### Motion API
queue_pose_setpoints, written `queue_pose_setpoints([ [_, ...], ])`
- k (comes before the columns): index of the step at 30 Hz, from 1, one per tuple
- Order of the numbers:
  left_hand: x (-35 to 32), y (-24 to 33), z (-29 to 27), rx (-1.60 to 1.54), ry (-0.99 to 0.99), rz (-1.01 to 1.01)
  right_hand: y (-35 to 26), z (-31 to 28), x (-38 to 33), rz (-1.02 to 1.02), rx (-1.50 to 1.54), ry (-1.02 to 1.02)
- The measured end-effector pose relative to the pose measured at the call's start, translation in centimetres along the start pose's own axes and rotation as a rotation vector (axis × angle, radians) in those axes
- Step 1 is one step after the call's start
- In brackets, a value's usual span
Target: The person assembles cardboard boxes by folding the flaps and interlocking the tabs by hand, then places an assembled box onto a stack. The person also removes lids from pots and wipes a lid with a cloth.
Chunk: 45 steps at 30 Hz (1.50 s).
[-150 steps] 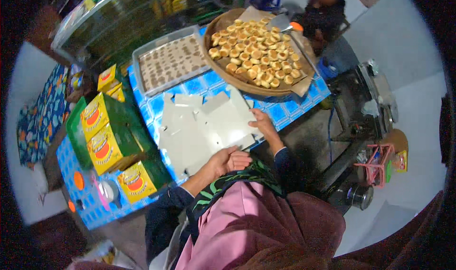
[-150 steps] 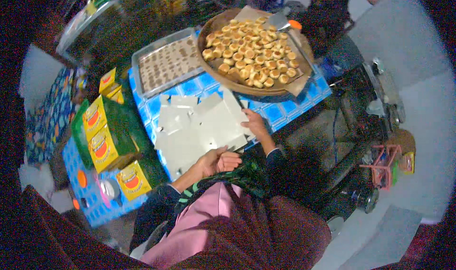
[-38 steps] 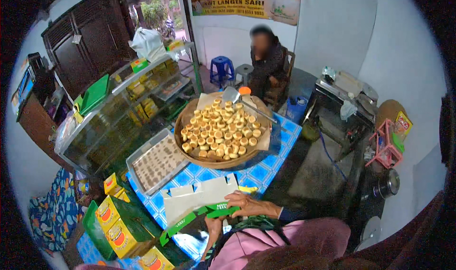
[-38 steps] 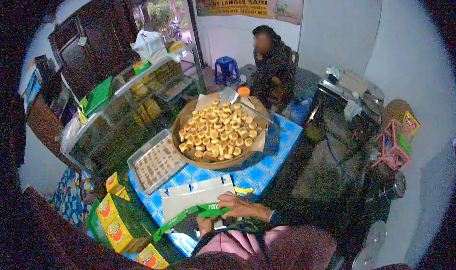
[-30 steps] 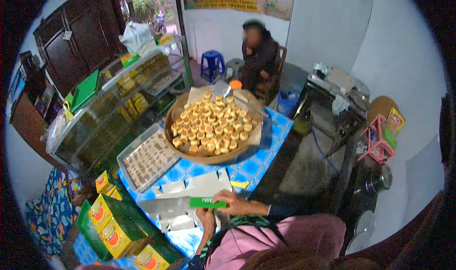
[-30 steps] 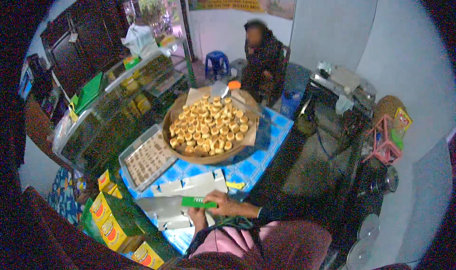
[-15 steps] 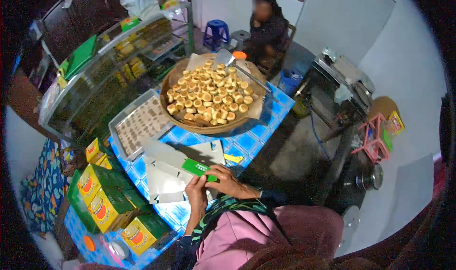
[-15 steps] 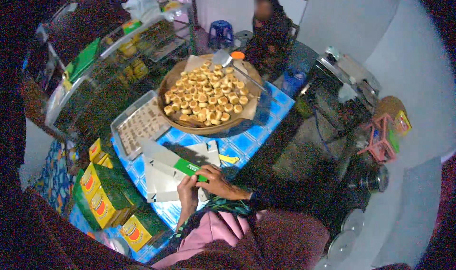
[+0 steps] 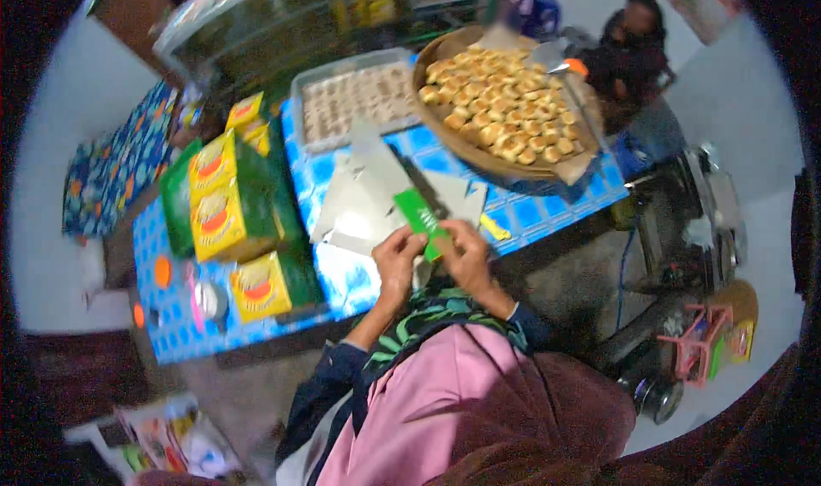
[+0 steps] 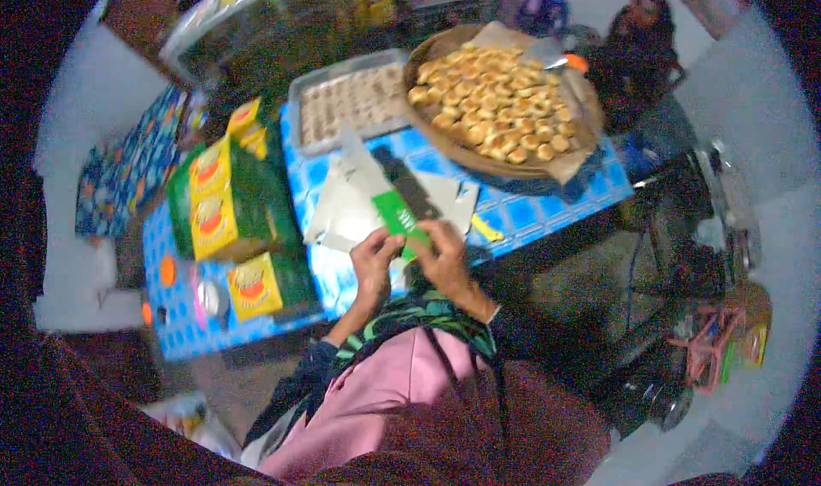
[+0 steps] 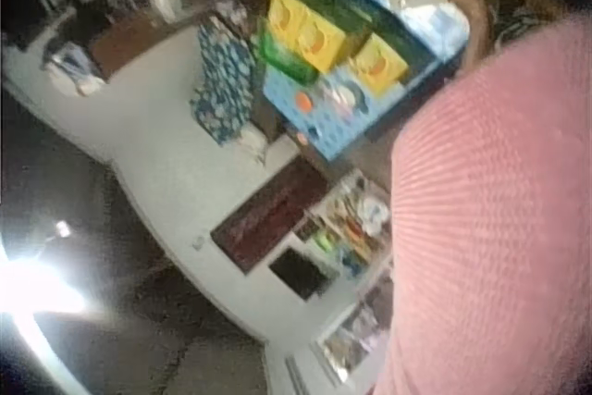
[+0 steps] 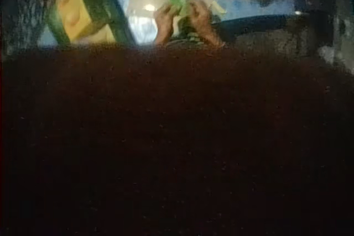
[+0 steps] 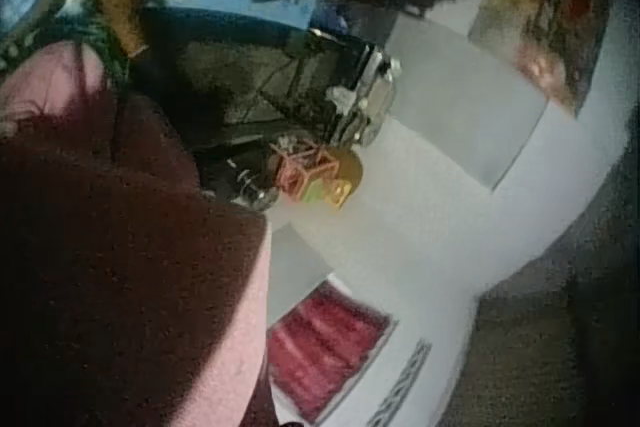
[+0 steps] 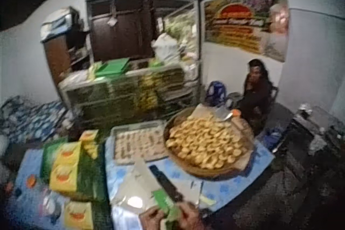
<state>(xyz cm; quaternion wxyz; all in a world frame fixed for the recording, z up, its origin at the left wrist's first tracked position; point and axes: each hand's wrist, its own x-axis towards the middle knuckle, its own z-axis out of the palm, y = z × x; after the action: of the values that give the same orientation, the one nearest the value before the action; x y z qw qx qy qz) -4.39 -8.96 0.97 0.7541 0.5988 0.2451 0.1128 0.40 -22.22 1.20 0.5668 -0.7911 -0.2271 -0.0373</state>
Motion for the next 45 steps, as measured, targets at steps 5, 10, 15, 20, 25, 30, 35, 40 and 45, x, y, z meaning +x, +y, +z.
queue_pose_setpoints([
  [5, -2.4, 0.0, 1.0, -0.229, 0.009, 0.062, -1.2, 0.0, 3.2, 0.093, 0.129, -0.005],
  [10, -2.6, -1.3, 0.5, -0.077, -0.046, 0.012, -2.0, 0.6, 5.7, -0.106, -0.076, -0.106],
  [15, -1.6, -0.1, -1.5, -0.060, -0.083, 0.029, -0.1, 1.0, 6.3, -0.137, -0.050, -0.021],
  [20, -0.2, 1.3, -2.6, 0.110, -0.208, 0.005, 0.1, -0.3, 6.3, -0.166, -0.117, -0.193],
  [25, 1.3, 3.6, -5.7, -0.136, -0.300, -0.256, -0.3, -0.3, 7.2, -0.280, -0.117, -0.388],
  [30, 2.7, 3.3, -7.6, -0.068, -0.463, -0.316, -1.4, -1.2, 7.7, -0.313, -0.109, -0.525],
  [35, 2.9, 2.1, -7.3, -0.215, -0.338, -0.358, -1.0, 0.3, 5.9, -0.350, -0.147, -0.591],
  [40, 5.6, 4.4, -4.1, -0.025, -0.090, -0.091, -1.7, 1.1, 5.0, -0.464, -0.192, -0.593],
  [45, 7.5, 1.9, -4.5, -0.232, 0.022, -0.178, -1.7, 1.9, 4.8, -0.590, -0.211, -0.367],
])
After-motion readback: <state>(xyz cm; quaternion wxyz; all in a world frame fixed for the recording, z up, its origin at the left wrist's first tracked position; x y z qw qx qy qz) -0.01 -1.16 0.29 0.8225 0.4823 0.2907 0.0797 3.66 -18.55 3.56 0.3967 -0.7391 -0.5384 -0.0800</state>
